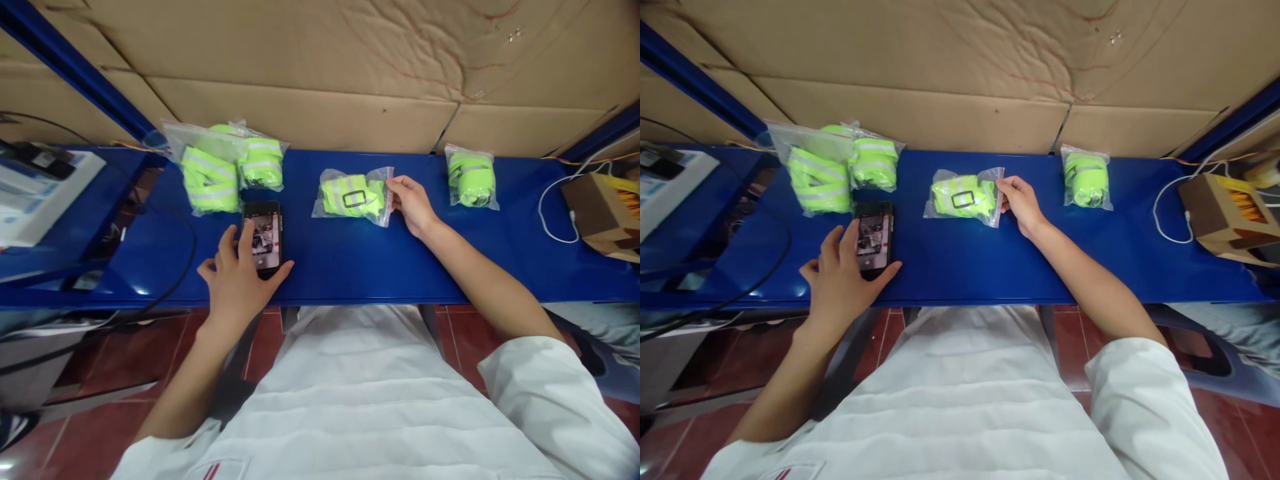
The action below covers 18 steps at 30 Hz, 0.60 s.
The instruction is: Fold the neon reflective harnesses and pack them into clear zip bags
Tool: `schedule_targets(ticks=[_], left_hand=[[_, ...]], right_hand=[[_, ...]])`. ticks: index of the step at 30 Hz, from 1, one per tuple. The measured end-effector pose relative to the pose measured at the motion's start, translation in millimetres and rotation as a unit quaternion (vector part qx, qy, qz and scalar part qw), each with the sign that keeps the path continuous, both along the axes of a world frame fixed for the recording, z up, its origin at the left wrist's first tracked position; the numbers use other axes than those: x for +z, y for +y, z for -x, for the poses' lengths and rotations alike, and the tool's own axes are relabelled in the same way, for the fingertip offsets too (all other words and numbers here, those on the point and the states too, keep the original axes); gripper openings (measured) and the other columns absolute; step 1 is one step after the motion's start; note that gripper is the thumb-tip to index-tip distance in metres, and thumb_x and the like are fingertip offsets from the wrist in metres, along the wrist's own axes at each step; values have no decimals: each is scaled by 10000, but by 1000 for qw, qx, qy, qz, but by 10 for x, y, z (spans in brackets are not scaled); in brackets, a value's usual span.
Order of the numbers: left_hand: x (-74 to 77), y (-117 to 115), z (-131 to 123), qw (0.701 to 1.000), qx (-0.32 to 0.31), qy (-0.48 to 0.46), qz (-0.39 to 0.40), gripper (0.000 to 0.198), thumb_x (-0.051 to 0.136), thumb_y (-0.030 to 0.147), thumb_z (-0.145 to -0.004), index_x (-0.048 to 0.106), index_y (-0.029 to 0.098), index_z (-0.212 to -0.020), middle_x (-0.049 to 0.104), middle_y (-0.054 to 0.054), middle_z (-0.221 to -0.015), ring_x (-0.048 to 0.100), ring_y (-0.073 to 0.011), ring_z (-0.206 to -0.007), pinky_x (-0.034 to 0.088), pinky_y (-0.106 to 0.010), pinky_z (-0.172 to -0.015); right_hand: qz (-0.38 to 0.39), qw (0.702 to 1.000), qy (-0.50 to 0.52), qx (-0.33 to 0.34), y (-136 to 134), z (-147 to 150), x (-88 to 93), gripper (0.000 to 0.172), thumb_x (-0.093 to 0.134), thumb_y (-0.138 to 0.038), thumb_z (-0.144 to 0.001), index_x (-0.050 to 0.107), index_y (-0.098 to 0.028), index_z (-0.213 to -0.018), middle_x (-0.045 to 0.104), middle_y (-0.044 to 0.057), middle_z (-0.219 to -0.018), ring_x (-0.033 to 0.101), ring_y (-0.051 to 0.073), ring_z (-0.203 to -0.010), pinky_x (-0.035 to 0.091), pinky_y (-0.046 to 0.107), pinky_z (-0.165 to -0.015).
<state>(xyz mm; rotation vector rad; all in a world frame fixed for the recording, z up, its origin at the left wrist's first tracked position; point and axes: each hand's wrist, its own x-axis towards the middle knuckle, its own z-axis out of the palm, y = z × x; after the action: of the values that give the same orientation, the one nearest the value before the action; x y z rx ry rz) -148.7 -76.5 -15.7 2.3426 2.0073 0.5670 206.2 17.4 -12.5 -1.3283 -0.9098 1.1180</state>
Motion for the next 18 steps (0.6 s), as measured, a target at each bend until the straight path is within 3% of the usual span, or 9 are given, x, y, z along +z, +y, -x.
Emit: schedule_targets(ticks=[6, 11, 13, 16, 18], left_hand=[[-41, 1, 4, 999, -31, 17, -31, 608, 659, 546, -981, 545, 355, -1547, 243, -205, -1755, 384, -504, -1543, 352, -754, -1117], [-35, -1, 6, 998, -47, 14, -35, 459, 679, 503, -981, 662, 357, -1416, 304, -174, -1735, 361, -458, -1575, 324, -748, -1157], [-16, 1, -12, 999, -31, 5, -19, 593, 666, 534, -979, 574, 327, -1526, 317, -205, -1724, 390, -487, -1548, 327, -755, -1156], [12, 10, -50, 1000, 10, -12, 7, 896, 658, 594, -953, 316, 228, -1695, 296, -281, -1713, 465, -565, -1449, 386, -774, -1096], [18, 22, -73, 999, 25, -18, 15, 956, 659, 592, -942, 260, 193, -1713, 272, -298, -1718, 488, -586, -1409, 428, -761, -1065]], right_hand=[[6, 1000, -13, -3, -6, 10, 17, 294, 768, -341, -956, 573, -200, -788, 580, -36, -647, 533, 82, -550, 415, 182, -492], [2, 1000, -14, -1, -4, 2, 5, 291, 761, -331, -957, 567, -202, -784, 566, -36, -643, 534, 83, -546, 416, 188, -491], [2, 1000, -19, 3, -2, -2, -2, 313, 783, -372, -944, 567, -203, -793, 568, -36, -656, 539, 80, -551, 423, 188, -496], [1, 1000, -23, 4, 0, -6, -9, 319, 784, -388, -941, 567, -203, -797, 564, -38, -655, 540, 79, -551, 427, 187, -497], [-2, 1000, -19, 4, 0, -8, -12, 290, 763, -354, -952, 572, -202, -795, 563, -38, -646, 539, 81, -549, 426, 189, -494]])
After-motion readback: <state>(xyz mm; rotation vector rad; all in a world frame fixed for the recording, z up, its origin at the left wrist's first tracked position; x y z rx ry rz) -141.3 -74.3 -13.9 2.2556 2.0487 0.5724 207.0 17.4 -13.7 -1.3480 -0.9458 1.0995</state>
